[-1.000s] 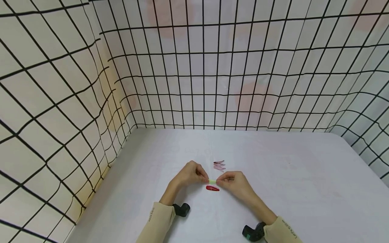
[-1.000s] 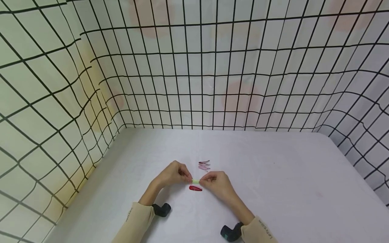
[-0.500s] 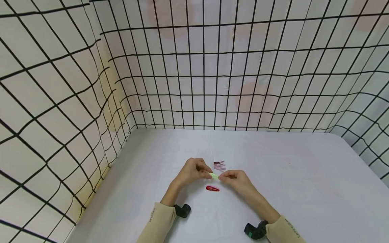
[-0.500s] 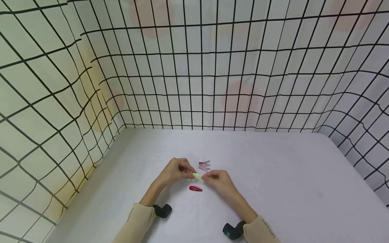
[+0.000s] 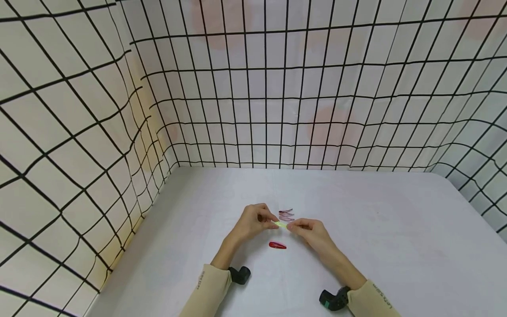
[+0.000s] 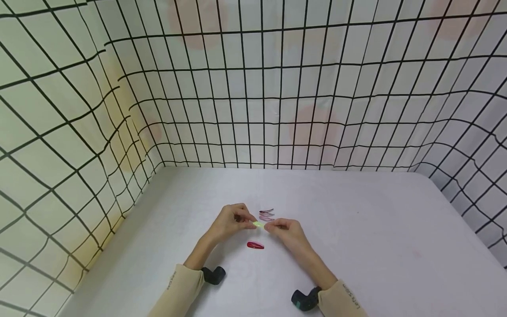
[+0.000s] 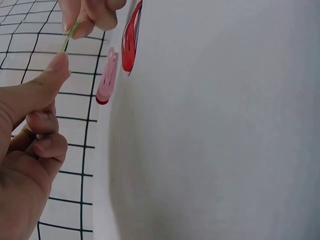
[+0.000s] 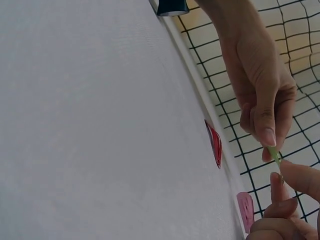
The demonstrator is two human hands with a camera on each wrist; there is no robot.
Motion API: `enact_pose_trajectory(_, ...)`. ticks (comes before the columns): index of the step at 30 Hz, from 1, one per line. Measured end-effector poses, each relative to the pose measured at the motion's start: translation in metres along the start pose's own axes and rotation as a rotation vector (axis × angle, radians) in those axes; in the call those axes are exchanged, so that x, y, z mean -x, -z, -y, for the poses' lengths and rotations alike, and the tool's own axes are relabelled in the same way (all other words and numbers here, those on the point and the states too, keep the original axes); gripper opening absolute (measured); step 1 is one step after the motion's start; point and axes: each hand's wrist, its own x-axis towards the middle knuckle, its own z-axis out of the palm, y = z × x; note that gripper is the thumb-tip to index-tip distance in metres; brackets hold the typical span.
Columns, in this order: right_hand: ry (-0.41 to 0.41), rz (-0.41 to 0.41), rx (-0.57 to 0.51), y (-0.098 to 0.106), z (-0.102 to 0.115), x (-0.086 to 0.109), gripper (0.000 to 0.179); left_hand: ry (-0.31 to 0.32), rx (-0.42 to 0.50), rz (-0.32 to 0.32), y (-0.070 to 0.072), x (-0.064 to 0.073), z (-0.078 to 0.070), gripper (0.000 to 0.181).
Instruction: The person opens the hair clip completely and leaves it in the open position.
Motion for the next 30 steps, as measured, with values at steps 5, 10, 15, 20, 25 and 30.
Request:
enact_pose_trajectory(5, 0.082, -0.020, 0.041, 0.0004, -0.0015, 0.0012, 0.026, 0.017, -0.018, 0.014, 0.0013, 0.0004, -0.0001, 0.006)
enact_pose_trajectory(10, 0.123, -0.058, 0.082, -0.0014, -0.0052, 0.0004, 0.026, 0.018, -0.020, 0.029, 0.0023, 0.0012, 0.0004, 0.004)
enact_pose_trajectory(15, 0.150, -0.088, 0.093, -0.0027, -0.0072, -0.0001, 0.024, 0.021, 0.003, 0.045, 0.0030, 0.0020, 0.0015, 0.005)
enact_pose_trajectory(20, 0.162, -0.058, 0.100, -0.0028, -0.0067, 0.0006, 0.022, 0.021, 0.042, 0.065, 0.0028, 0.0022, 0.0023, 0.006)
enact_pose_trajectory(25, 0.219, 0.042, 0.069, -0.0016, -0.0077, 0.0015, 0.019, 0.022, 0.087, 0.098, 0.0047, 0.0039, 0.0031, 0.006)
enact_pose_trajectory(30, 0.273, 0.097, 0.059, -0.0001, -0.0076, 0.0010, 0.020, 0.002, 0.174, 0.127, 0.0065, 0.0038, 0.0060, 0.007)
